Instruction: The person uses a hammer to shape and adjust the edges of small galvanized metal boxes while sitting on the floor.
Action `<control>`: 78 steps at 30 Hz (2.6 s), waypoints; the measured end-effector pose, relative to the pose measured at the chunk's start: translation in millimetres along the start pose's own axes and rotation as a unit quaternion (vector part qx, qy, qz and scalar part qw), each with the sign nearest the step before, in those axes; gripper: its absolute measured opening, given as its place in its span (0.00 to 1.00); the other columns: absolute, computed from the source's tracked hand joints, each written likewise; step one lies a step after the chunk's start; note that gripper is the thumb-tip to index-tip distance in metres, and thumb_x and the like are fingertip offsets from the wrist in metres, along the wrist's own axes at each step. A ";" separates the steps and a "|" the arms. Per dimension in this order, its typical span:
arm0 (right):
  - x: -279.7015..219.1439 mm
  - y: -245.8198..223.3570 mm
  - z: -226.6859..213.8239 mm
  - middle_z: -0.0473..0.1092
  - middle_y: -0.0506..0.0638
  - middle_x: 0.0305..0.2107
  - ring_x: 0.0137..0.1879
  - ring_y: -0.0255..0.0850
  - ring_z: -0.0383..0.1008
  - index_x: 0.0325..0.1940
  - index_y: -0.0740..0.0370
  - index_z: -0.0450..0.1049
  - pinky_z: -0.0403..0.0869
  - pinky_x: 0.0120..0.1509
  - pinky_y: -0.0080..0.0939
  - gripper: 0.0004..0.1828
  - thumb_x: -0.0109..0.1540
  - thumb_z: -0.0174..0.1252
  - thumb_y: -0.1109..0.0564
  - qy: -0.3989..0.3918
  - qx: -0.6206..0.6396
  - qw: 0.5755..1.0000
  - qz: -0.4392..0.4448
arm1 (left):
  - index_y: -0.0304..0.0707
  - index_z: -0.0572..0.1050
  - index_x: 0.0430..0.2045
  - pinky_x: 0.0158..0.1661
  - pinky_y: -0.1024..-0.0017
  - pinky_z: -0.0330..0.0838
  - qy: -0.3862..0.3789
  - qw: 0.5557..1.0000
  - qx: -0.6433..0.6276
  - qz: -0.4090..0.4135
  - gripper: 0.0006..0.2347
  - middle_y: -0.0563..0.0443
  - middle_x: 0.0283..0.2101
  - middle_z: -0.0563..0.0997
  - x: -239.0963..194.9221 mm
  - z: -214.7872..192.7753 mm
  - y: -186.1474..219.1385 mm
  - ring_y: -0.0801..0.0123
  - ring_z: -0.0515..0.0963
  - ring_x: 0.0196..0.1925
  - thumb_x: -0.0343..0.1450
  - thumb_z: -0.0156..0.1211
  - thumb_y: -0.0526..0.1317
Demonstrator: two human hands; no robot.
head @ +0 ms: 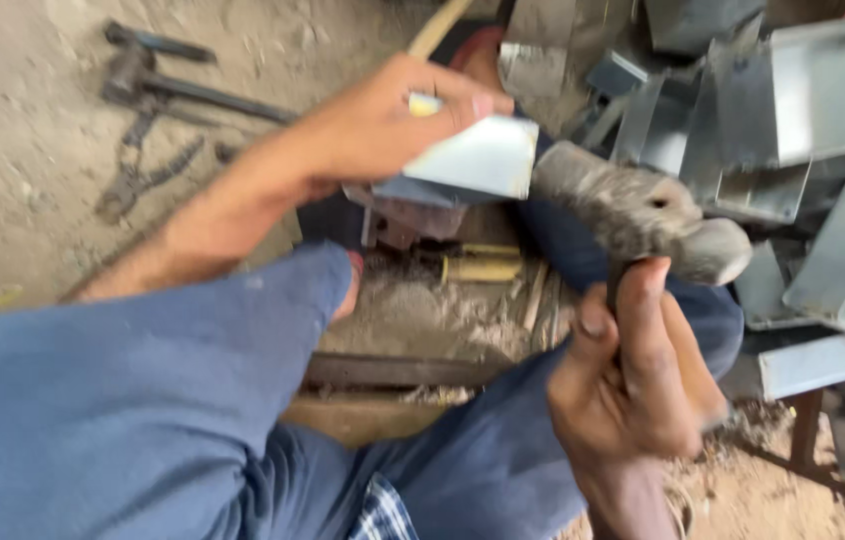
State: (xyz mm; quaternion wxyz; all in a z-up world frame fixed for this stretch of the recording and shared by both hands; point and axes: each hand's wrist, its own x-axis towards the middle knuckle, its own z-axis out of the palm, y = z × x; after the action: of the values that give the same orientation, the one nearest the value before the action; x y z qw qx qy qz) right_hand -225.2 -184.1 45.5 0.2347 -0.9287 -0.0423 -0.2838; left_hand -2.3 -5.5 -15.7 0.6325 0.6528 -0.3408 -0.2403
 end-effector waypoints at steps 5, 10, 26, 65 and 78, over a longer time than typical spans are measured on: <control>-2.4 21.5 16.4 0.68 0.46 0.24 0.25 0.32 0.61 0.73 0.61 0.66 0.62 0.24 0.33 0.28 0.69 0.58 0.73 -0.034 -0.054 0.998 -0.021 | 0.41 0.81 0.53 0.44 0.75 0.76 0.002 0.998 0.055 -0.039 0.17 0.53 0.44 0.87 -2.3 -6.0 15.2 0.78 0.81 0.45 0.77 0.54 0.49; -3.3 17.9 16.3 0.72 0.49 0.31 0.29 0.30 0.67 0.78 0.58 0.63 0.68 0.31 0.31 0.30 0.72 0.54 0.72 0.013 0.008 0.999 -0.044 | 0.43 0.80 0.56 0.44 0.75 0.75 0.031 0.995 0.062 -0.077 0.19 0.54 0.44 0.87 -8.6 -7.8 18.4 0.78 0.81 0.44 0.78 0.49 0.51; 6.0 15.3 -3.4 0.79 0.59 0.42 0.30 0.30 0.73 0.71 0.70 0.65 0.69 0.29 0.29 0.25 0.69 0.56 0.66 -0.080 0.065 0.976 0.191 | 0.43 0.62 0.69 0.49 0.67 0.77 0.011 0.980 0.199 -0.016 0.25 0.46 0.57 0.78 9.8 -13.1 6.9 0.64 0.79 0.56 0.74 0.50 0.44; 17.5 -3.0 5.0 0.68 0.53 0.26 0.27 0.33 0.64 0.71 0.66 0.69 0.66 0.29 0.34 0.27 0.66 0.56 0.71 -0.083 0.045 0.991 0.092 | 0.38 0.56 0.74 0.75 0.58 0.48 -0.041 0.987 0.145 0.058 0.24 0.33 0.76 0.58 13.4 -1.9 -9.0 0.47 0.52 0.81 0.84 0.35 0.51; 7.4 35.8 10.4 0.72 0.49 0.30 0.31 0.33 0.65 0.73 0.68 0.62 0.61 0.31 0.34 0.24 0.72 0.55 0.69 0.062 0.002 0.997 0.040 | 0.38 0.56 0.74 0.76 0.58 0.45 -0.034 0.986 0.161 0.033 0.25 0.37 0.77 0.60 16.3 -1.7 -22.1 0.48 0.49 0.82 0.83 0.35 0.52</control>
State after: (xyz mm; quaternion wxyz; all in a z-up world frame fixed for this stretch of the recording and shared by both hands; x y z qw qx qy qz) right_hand -206.2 -211.5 27.3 0.2500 -0.9097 0.0087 -0.3316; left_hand 12.7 -17.3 -35.6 0.5146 0.7263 -0.4173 -0.1832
